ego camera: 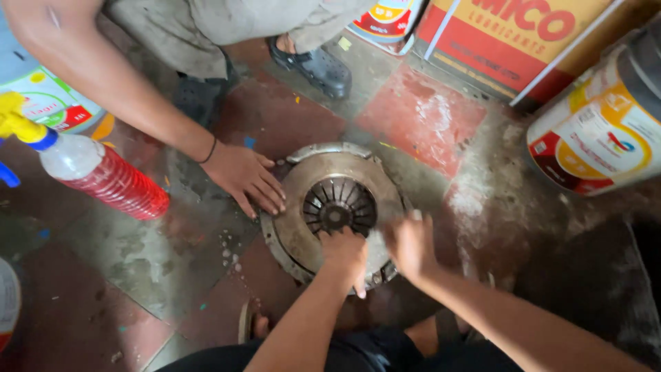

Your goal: Cleaning a car clutch assembly using a spray bottle and hands.

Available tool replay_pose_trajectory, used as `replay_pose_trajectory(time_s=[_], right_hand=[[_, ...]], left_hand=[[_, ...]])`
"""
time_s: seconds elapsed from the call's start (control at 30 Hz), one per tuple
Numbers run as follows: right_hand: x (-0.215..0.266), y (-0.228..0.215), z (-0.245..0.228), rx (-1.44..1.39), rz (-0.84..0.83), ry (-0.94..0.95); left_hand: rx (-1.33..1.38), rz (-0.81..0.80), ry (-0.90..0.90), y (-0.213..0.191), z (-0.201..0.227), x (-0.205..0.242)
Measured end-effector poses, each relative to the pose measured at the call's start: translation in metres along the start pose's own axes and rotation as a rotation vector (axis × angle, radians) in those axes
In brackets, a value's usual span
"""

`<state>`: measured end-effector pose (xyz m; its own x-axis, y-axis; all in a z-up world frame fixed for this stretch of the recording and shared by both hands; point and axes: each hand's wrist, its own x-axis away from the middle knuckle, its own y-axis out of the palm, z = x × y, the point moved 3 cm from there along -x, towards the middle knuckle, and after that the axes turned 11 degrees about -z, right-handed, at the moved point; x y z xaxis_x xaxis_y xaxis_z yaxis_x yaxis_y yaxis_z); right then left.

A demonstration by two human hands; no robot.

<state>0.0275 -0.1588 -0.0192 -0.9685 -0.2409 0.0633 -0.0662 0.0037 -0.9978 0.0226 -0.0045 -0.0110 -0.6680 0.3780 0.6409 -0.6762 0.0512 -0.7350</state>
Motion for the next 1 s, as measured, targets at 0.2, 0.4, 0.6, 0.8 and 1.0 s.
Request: replay_pose_trajectory(time_s=[0.2, 0.4, 0.6, 0.8, 1.0], right_hand=[[-0.036, 0.003, 0.031, -0.165, 0.242, 0.116], [-0.013, 0.011, 0.032, -0.023, 0.180, -0.080], [-0.036, 0.001, 0.038, -0.204, 0.285, -0.027], [-0.001, -0.017, 0.006, -0.093, 0.172, -0.137], [-0.048, 0.021, 0.038, -0.239, 0.188, 0.084]], left_hand=[[-0.015, 0.076, -0.008, 0.007, 0.003, -0.004], [0.025, 0.023, -0.022, 0.003, 0.001, -0.009], [0.002, -0.013, -0.040, 0.002, 0.005, -0.010], [0.029, -0.010, -0.039, 0.005, 0.004, -0.012], [0.008, -0.018, -0.038, 0.006, 0.005, -0.018]])
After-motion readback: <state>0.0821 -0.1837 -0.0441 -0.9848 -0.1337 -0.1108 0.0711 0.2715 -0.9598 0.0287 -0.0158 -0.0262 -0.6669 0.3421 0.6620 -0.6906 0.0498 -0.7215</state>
